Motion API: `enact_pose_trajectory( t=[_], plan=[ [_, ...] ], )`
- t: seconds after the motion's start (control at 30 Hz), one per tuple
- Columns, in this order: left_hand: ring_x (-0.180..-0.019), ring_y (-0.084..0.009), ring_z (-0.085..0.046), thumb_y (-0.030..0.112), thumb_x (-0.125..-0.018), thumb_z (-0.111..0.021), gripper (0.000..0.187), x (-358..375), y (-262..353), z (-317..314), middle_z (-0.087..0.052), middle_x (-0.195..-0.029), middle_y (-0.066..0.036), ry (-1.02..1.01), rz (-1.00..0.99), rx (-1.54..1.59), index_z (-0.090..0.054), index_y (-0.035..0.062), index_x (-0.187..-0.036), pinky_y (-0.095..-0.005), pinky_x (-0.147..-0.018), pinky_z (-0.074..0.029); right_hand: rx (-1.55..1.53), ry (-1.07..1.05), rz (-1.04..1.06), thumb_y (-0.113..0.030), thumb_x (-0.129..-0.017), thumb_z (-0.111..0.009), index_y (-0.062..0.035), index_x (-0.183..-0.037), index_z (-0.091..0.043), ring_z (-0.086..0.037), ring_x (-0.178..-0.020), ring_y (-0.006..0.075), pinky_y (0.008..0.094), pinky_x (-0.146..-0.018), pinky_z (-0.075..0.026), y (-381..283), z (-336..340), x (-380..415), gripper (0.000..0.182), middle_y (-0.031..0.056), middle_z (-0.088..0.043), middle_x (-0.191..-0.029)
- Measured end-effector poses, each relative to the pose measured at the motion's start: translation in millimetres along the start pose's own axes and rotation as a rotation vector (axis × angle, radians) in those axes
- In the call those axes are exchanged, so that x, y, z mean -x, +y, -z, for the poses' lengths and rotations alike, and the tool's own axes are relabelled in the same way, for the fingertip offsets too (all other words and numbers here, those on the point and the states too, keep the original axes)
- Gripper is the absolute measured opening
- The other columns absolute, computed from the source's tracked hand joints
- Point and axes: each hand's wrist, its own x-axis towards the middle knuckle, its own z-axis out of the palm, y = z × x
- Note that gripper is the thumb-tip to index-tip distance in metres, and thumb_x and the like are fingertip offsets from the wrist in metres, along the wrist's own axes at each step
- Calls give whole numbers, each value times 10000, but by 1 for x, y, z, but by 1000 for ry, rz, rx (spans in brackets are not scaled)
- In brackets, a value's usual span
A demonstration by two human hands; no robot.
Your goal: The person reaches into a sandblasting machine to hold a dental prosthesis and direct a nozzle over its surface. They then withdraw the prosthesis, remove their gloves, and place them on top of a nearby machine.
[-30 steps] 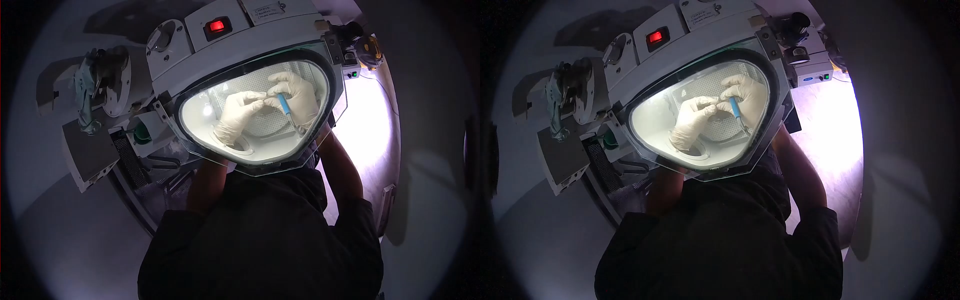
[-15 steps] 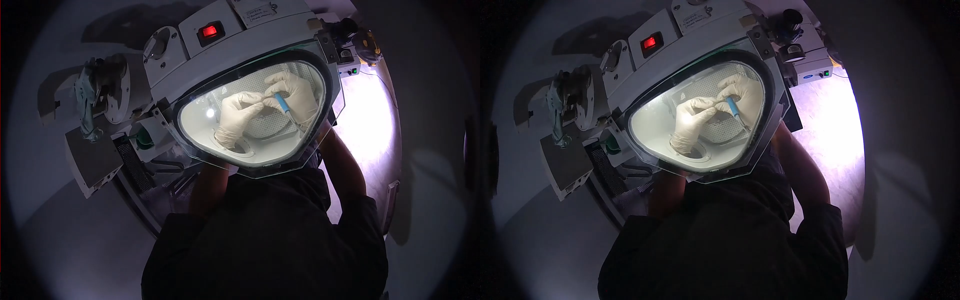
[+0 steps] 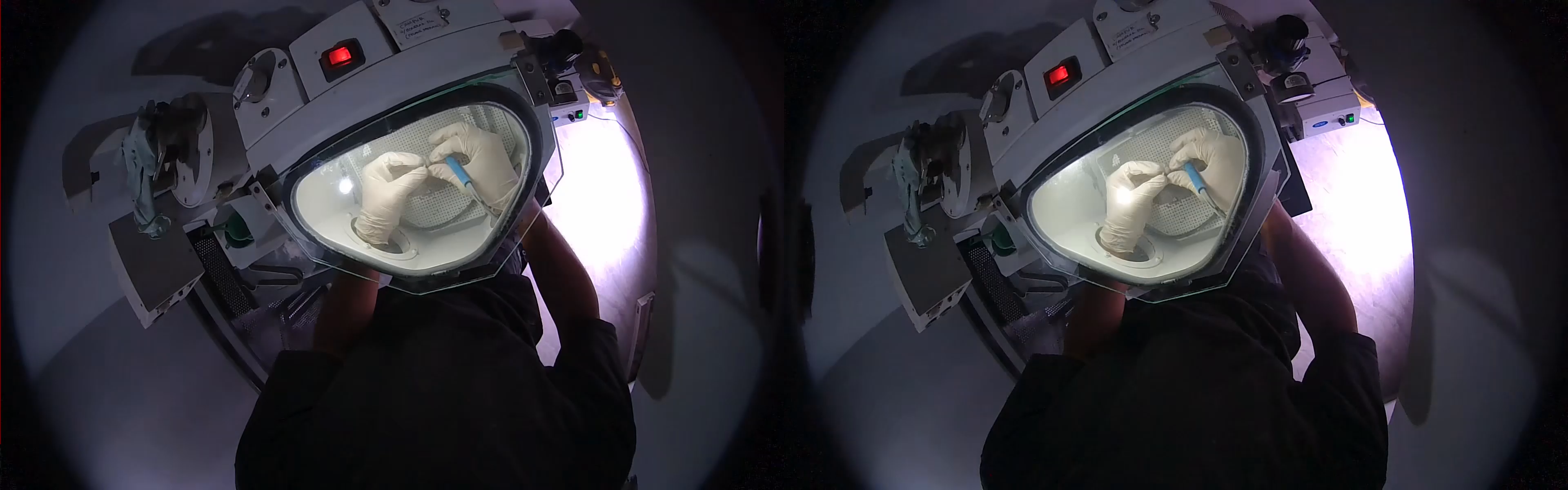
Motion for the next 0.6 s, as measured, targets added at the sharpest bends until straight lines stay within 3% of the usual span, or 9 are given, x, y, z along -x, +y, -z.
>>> enact_pose_trajectory(
  t=[0.1, 0.23, 0.43, 0.47, 0.57, 0.6],
  plan=[
    [-877, -173, -722, 42, -913, -784, 209, 1, 1, -3, -744, -1023, -119, 49, 57, 44, -693, -28, -1088, -316, -756, -623, 61, 51, 88, -81, -839, -860, -21, -1024, -785, -716, -1001, 192, 319, -884, -579, 4, -3, 1, 208, 128, -714, -1167],
    [-990, -203, -682, 9, -922, -749, 233, -2, -10, 5, -709, -1082, -130, 49, 41, 223, -662, -5, -1138, -362, -912, -554, 248, 151, 313, -73, -891, -819, -32, -1097, -766, -715, -1013, 176, 307, -877, -577, 12, -4, 1, 216, 118, -724, -1153],
    [-1044, -224, -673, 9, -988, -683, 173, -7, -19, 5, -701, -1103, -127, 5, 50, 735, -669, 10, -1160, -357, -908, -551, -49, 202, 144, -30, -936, -771, -26, -1117, -757, -719, -989, 144, 271, -854, -578, 0, -11, 5, 182, 88, -758, -1102],
    [-1041, -222, -669, 15, -992, -682, 166, -8, -20, 6, -701, -1099, -131, -1, 76, 827, -670, 5, -1156, -354, -903, -551, -113, 207, 211, -38, -932, -781, -26, -1122, -757, -724, -979, 146, 271, -844, -581, 9, -14, 4, 191, 83, -765, -1079],
    [-967, -204, -645, 41, -1020, -654, 128, -13, -25, 9, -699, -1073, -147, 8, 150, 1052, -671, -23, -1129, -338, -890, -548, -82, 146, 214, -28, -918, -794, -27, -1124, -759, -729, -962, 151, 271, -830, -587, -5, -12, 0, 208, 83, -764, -1077],
    [-964, -206, -644, 49, -1027, -648, 127, -13, -22, 6, -697, -1070, -149, -11, 142, 1067, -672, -24, -1129, -342, -891, -548, -61, 127, 182, -53, -962, -746, -12, -1155, -754, -712, -1029, 164, 288, -896, -565, -2, -13, 2, 198, 99, -752, -1144]
  ],
)
